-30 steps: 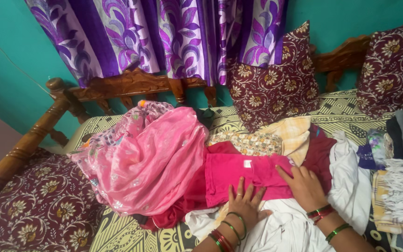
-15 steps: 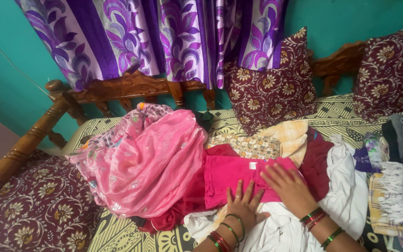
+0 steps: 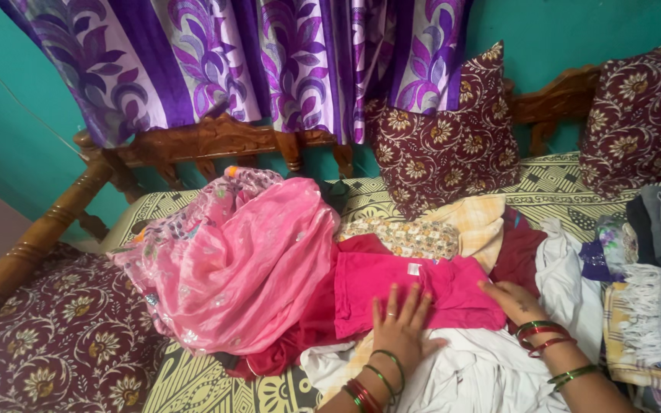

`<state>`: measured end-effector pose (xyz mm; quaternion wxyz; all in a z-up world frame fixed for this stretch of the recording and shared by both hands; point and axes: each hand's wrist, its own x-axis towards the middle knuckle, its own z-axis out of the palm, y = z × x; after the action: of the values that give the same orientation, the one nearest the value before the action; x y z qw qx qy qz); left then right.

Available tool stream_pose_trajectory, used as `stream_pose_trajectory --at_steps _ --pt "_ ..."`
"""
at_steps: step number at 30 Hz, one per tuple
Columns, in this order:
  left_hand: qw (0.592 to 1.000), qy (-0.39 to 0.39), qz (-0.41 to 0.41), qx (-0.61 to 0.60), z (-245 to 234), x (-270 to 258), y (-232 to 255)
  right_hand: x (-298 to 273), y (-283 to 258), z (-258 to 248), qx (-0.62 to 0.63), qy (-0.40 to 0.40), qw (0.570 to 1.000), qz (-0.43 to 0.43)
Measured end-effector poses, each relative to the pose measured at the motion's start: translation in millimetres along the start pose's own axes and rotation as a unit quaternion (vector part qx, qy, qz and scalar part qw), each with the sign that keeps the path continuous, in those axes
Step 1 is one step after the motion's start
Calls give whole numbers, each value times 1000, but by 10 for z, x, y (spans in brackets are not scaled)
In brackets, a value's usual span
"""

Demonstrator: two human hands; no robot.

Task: The person folds a variety of garments including shirts and a pair of trousers on a bed, smoothing them out by hand before stacking them.

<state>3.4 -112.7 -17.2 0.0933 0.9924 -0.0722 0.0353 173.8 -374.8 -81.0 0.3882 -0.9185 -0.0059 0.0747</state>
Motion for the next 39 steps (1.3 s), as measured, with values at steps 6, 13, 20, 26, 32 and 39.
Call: stream_pose_trajectory --at_steps 6,13,20,26,32,39 --pt "998 -26 9 -58 65 -21 42 164 88 -53 287 -89 951 74" --pt "996 -62 23 -64 -2 5 33 127 -88 -289 123 72 990 15" --pt "930 114 -128 -325 362 452 -830 -811 -1601 95 86 43 982 -162" --pt "616 87 -172 -764 866 512 -1447 -1209 -1810 491 44 -10 952 -302" --pt "667 207 -195 -688 888 670 -1396 -1026 -1503 547 -85 131 910 -384" --pt "841 196 -318 -391 538 403 -1503 -973 -1410 676 -249 80 879 -399"
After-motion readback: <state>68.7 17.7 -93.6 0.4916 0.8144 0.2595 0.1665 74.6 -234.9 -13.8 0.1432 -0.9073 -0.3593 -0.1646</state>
